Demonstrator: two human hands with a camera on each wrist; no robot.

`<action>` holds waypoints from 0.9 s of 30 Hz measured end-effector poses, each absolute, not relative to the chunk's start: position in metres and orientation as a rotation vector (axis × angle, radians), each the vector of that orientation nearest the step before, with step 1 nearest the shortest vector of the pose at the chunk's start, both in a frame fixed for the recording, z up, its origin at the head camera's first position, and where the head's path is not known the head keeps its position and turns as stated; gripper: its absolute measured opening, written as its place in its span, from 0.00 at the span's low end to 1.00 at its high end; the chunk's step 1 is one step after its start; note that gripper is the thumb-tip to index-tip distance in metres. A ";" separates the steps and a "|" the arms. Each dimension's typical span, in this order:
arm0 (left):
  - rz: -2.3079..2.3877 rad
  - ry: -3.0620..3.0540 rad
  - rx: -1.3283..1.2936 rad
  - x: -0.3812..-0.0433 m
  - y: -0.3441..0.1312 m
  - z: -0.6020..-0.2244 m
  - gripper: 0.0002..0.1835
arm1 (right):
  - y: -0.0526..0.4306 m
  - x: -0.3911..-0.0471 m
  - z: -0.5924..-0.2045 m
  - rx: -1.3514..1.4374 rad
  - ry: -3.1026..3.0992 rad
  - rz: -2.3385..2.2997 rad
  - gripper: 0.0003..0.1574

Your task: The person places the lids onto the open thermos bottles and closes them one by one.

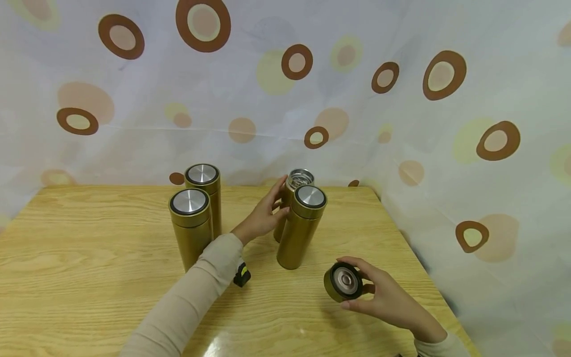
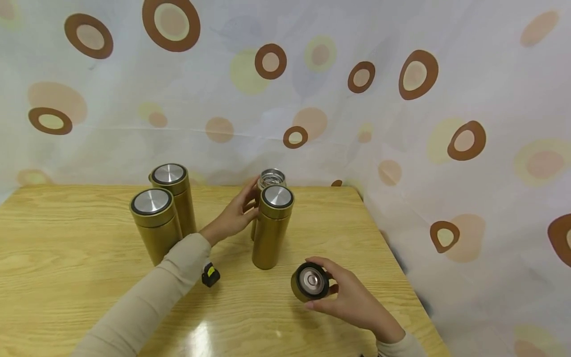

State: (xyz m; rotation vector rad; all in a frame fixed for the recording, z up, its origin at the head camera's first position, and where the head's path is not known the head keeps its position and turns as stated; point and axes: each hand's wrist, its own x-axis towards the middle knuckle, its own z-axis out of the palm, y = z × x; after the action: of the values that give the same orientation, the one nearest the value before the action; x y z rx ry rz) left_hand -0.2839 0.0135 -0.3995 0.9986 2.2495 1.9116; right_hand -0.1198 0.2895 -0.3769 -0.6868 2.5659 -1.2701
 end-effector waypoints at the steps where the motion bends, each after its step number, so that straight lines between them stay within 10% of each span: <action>1: 1.910 2.241 1.006 -0.284 0.013 -0.399 0.42 | 0.290 -0.120 -0.377 -0.690 2.567 -1.271 0.45; 27: 1.866 2.261 0.980 -0.285 0.015 -0.403 0.37 | 0.291 -0.126 -0.374 -0.689 2.575 -1.488 0.43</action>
State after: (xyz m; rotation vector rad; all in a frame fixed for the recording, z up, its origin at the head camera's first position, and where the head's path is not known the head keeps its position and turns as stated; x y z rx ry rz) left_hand -0.2847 0.0154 -0.4033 0.9801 2.2613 1.8662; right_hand -0.1265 0.2907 -0.3741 -0.6894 2.5753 -1.4879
